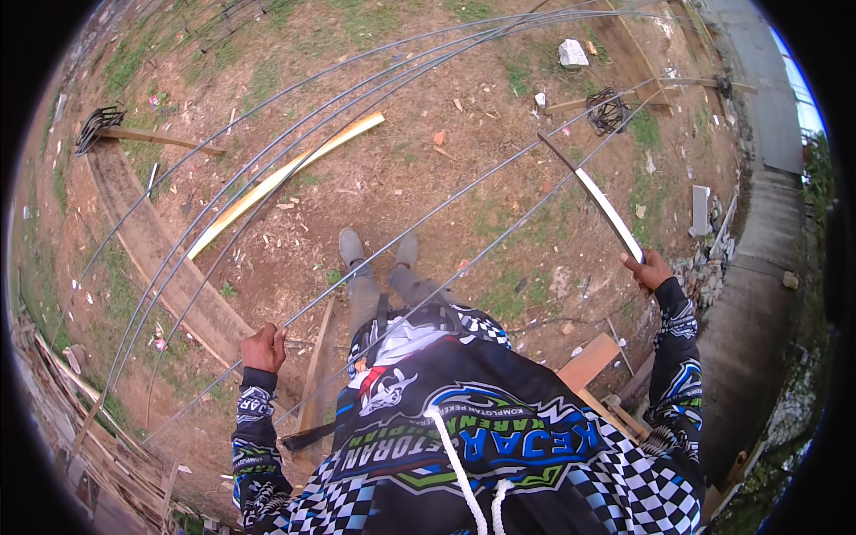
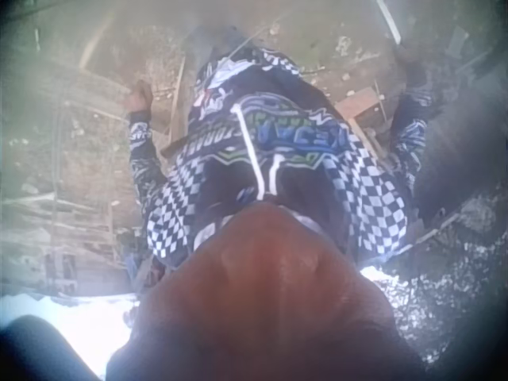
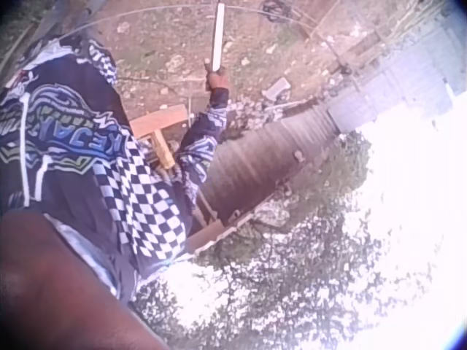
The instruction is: The person repeatedly picks up thin metal rods and aligns them with a wire mesh frame on the ground, then uses a white plastic strip to secure the rods to the mesh. The person moves around the frame, adjusting and fastening multiple rods in sequence.
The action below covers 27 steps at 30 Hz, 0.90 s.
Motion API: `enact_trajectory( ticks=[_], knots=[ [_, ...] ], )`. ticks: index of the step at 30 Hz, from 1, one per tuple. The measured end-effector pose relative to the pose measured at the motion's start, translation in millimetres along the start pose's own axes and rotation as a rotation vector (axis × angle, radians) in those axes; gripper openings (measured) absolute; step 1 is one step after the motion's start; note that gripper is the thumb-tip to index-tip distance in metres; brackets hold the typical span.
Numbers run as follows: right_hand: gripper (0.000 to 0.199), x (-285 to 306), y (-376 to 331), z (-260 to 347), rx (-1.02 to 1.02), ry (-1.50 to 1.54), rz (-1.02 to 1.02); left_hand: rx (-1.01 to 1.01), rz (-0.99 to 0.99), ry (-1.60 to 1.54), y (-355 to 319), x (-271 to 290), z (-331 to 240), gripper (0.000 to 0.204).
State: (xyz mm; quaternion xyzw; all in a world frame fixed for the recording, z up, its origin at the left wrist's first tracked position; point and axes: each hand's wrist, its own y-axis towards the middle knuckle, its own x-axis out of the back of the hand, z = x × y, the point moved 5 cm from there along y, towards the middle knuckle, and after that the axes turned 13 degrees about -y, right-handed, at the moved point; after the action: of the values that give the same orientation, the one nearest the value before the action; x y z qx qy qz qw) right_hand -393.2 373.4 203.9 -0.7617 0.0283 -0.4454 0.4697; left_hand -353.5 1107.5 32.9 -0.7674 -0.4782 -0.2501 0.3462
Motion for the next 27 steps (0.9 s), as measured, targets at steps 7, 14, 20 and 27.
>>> enact_trajectory(
  ticks=[7,14,20,27],
  knots=[
    [0.037,5.8,-14.0,-74.9,0.135,0.203,-0.391,0.08,0.056,-0.064,0.3,5.1,-8.4,0.036],
    [0.039,-60.4,-26.6,-22.3,0.217,0.57,-0.269,0.27,-0.063,-0.089,-25.6,27.9,-11.8,0.038],
    [0.036,-123.1,-15.6,20.5,0.353,0.658,-0.155,0.484,0.413,-0.022,-72.7,14.4,-8.5,0.053],
    [0.032,-172.5,-34.1,64.4,0.448,0.654,-0.077,0.189,0.411,0.05,-79.1,-46.0,-77.1,0.091]
  ],
)
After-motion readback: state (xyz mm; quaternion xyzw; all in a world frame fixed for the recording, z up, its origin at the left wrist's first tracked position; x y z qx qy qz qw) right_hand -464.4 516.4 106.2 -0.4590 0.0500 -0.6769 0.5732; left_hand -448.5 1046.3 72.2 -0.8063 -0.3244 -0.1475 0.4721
